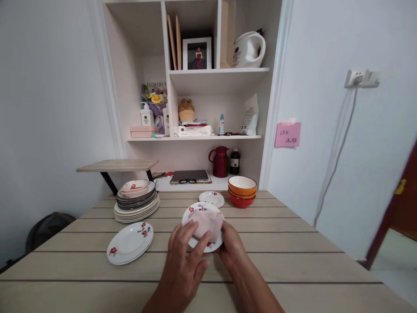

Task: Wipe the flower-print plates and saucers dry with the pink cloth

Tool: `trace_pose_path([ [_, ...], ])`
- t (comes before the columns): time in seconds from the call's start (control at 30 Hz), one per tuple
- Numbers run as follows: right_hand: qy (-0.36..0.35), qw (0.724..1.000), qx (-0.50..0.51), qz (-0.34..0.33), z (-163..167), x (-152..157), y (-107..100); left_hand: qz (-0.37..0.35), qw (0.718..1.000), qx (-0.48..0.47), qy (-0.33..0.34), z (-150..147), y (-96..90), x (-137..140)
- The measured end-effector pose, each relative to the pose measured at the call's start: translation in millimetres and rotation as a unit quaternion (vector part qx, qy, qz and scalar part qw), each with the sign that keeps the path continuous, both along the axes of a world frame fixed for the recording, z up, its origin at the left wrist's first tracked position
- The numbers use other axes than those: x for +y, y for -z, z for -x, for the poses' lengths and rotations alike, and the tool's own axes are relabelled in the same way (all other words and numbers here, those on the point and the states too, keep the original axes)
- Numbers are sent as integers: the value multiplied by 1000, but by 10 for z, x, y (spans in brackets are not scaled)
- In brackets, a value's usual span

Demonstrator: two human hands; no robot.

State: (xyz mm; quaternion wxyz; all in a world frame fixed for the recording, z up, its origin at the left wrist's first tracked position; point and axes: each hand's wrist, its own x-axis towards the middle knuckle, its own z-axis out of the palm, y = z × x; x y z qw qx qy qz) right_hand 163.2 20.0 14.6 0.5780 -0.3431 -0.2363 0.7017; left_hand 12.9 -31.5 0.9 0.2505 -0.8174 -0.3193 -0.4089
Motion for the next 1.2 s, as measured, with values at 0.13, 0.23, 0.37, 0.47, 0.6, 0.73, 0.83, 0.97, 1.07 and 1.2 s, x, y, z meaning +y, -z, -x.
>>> trace_pose_path([
  [0.13,-34,999,-4,-32,66,-14,60,24,1000,-15,-9,-10,43,43],
  [0.23,-22,999,-11,-29,69,-48,29,70,997,-18,-9,-12,72,67],
  [0.37,25,998,-59,-18,76,-95,-28,99,993,-53,-24,3,102,95],
  [0.47,14,994,-96,-41,130,-111,-10,124,988,-85,-39,21,130,132],
  [0.6,-3,991,-127,-47,221,-122,41,138,975,-153,-83,49,176,183],
  [0.73,-12,991,-120,-64,225,-124,45,156,975,-136,-79,64,162,187],
  [0.83,0,994,-98,-50,170,-92,52,160,982,-82,-57,69,121,179],
  [0.97,-13,996,-73,-40,114,-39,91,132,987,-67,-66,90,112,202],
  [1.07,-21,995,-91,-48,147,-49,108,130,982,-89,-106,138,145,244],
  [1.2,-61,992,-95,-63,284,-128,120,141,972,-103,-159,228,166,294],
])
